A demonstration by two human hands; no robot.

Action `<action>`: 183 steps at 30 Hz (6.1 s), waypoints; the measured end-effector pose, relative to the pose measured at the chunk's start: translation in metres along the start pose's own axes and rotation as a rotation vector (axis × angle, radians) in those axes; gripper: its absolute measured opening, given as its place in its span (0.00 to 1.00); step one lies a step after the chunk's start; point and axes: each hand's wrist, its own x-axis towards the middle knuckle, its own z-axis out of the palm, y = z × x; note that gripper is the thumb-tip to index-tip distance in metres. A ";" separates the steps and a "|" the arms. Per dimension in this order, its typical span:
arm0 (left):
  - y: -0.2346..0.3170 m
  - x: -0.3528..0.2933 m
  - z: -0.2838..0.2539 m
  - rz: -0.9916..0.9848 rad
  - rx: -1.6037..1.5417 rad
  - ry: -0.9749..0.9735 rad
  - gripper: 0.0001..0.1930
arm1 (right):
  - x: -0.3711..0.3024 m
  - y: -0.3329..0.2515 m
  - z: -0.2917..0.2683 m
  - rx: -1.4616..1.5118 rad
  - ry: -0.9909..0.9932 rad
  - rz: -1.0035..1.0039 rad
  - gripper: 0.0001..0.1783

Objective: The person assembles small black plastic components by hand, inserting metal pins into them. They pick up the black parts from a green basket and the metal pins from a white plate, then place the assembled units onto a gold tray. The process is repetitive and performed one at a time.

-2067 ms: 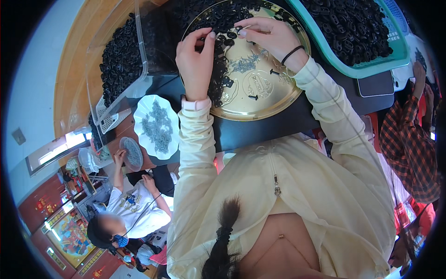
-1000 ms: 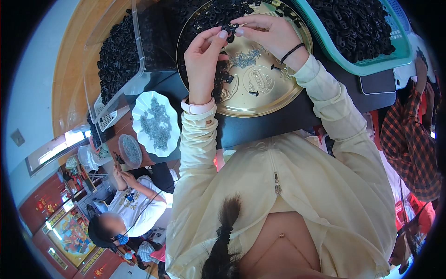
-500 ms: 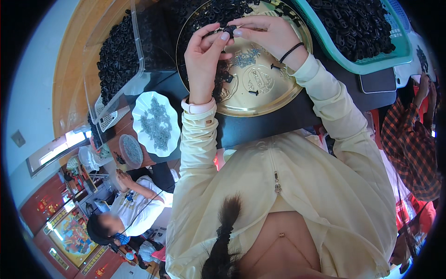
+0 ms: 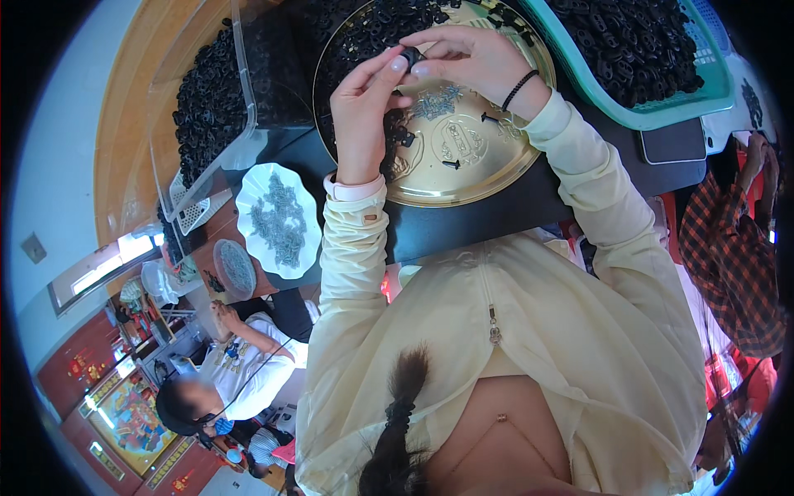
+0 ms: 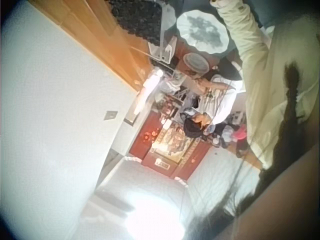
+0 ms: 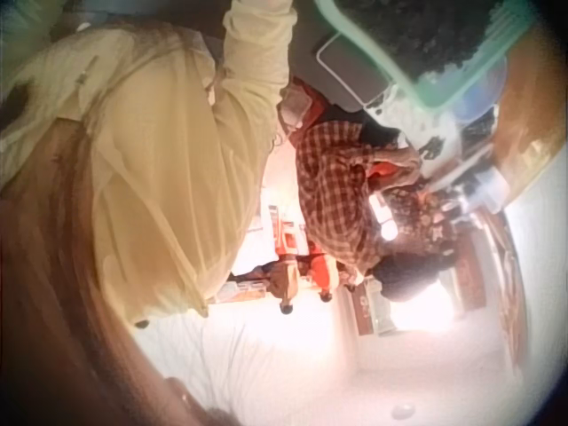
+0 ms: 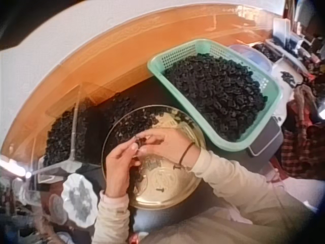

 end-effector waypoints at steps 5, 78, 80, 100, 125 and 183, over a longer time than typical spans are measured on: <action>0.004 -0.003 0.002 -0.014 -0.050 -0.046 0.14 | 0.002 -0.003 -0.003 0.011 -0.101 -0.033 0.24; 0.037 -0.013 0.005 0.071 0.001 -0.022 0.11 | -0.004 -0.036 -0.011 -0.283 0.055 -0.377 0.16; 0.037 -0.012 0.005 0.056 -0.032 -0.031 0.12 | -0.002 -0.037 -0.012 0.000 0.145 -0.370 0.14; -0.005 0.011 -0.018 0.647 1.246 0.121 0.09 | 0.001 -0.017 -0.018 -0.306 0.089 -0.044 0.12; -0.001 0.008 0.012 0.478 0.696 0.090 0.09 | 0.002 -0.012 -0.012 0.180 0.145 0.133 0.11; -0.011 -0.021 0.042 0.768 1.247 -0.095 0.05 | 0.007 0.013 -0.013 -0.047 0.244 -0.077 0.14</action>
